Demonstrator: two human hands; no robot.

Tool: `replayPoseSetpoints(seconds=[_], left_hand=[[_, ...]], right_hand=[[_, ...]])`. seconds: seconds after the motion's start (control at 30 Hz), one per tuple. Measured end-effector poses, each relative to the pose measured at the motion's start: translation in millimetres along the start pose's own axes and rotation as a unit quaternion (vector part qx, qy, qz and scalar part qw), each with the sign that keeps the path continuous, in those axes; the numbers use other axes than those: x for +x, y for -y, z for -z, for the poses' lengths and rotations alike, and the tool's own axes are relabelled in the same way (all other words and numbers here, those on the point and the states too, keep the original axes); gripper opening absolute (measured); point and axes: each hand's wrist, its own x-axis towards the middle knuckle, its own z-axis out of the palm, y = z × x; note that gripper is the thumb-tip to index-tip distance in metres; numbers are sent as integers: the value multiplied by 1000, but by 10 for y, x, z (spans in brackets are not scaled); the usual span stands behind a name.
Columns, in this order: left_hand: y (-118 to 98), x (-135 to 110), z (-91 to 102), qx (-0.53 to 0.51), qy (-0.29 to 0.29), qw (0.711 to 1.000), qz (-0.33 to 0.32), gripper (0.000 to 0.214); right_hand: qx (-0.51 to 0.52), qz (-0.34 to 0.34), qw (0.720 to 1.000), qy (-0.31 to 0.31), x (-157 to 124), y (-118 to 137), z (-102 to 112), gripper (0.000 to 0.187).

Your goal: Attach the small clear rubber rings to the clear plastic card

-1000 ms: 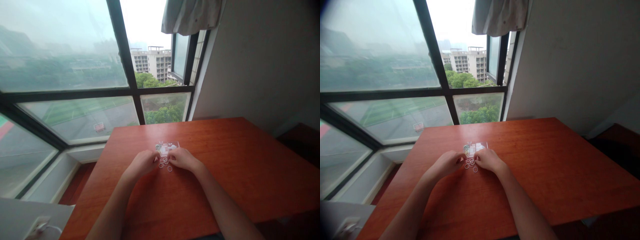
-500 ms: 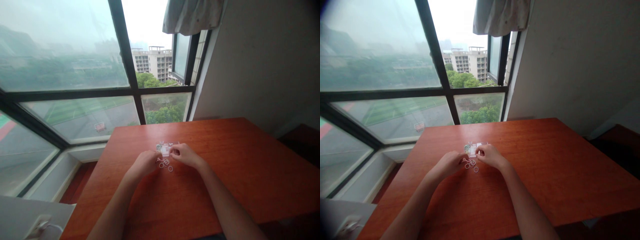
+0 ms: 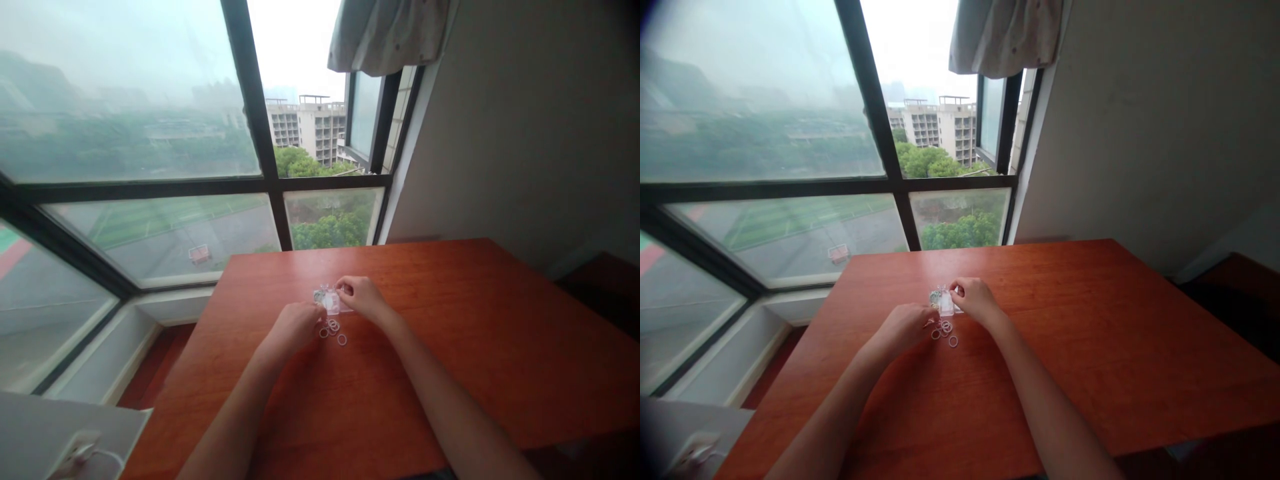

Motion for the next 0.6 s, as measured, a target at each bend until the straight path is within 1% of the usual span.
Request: replayPoseSetpoints(seconds=[0.2, 0.4, 0.6], left_hand=[[-13, 17, -51, -8, 4, 1000, -2, 16], [-44, 32, -50, -1, 26, 1000, 0, 16], [-46, 33, -53, -3, 29, 1000, 4, 18]], right_hand=[[-38, -18, 999, 27, 66, -1, -72, 15], [-65, -30, 997, 37, 96, 3, -96, 17], [-69, -25, 997, 40, 87, -28, -88, 18]])
